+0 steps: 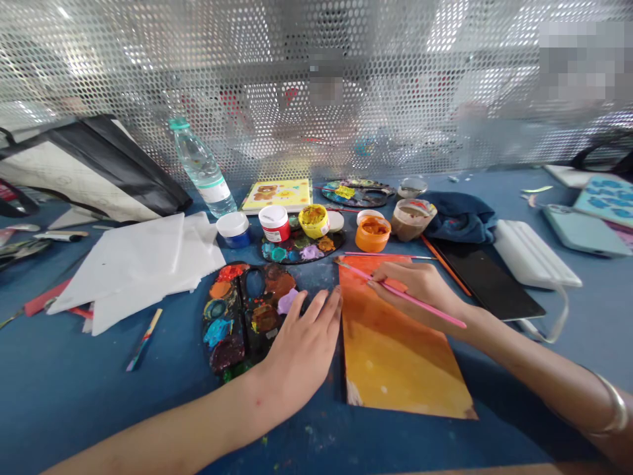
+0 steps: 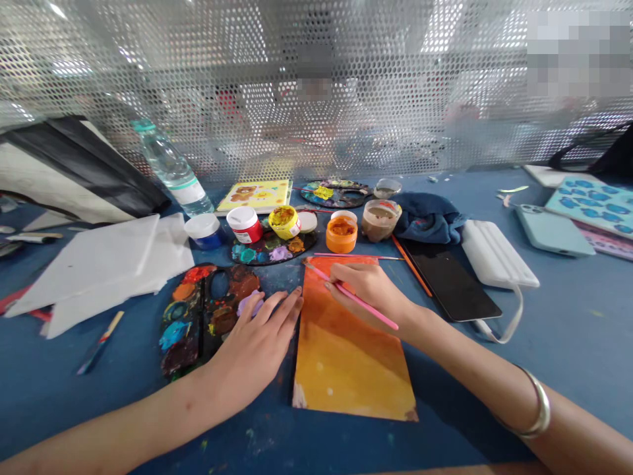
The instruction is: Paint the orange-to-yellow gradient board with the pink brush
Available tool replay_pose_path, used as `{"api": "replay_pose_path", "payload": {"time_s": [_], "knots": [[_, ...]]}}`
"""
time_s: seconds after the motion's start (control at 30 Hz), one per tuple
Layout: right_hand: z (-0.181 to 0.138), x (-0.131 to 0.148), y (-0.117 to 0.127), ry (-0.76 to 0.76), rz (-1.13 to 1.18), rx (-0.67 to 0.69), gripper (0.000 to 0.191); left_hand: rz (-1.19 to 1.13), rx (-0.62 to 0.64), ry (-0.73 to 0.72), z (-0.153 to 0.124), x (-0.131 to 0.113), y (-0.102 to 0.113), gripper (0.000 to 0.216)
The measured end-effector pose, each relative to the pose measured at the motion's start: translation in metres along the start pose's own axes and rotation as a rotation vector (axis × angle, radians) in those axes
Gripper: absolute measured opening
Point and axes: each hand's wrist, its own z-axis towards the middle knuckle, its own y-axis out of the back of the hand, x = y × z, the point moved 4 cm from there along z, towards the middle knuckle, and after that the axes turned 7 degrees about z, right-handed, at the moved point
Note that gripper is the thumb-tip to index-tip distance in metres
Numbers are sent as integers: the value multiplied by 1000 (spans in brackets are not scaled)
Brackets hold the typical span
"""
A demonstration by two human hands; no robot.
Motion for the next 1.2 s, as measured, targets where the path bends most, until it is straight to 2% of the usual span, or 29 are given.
{"api": "replay_pose_path", "payload": {"time_s": [0.17, 0.47, 0.73, 0.97, 1.2], "knots": [[-4, -6, 8, -127, 36, -91, 12, -3, -10, 10, 2, 0, 0, 43], [-6, -5, 5, -73, -36, -27, 17, -2, -36, 16, 0, 0, 0, 44], [-4, 0, 1, -54, 39, -4, 17, 11, -51, 24, 2, -1, 1, 43], [-10, -5, 8, -88, -31, -133, 14, 17, -51, 21, 0, 0, 0, 43], [-6, -1, 4, -22, 10, -64, 17, 14, -45, 20, -1, 0, -1, 43]]}}
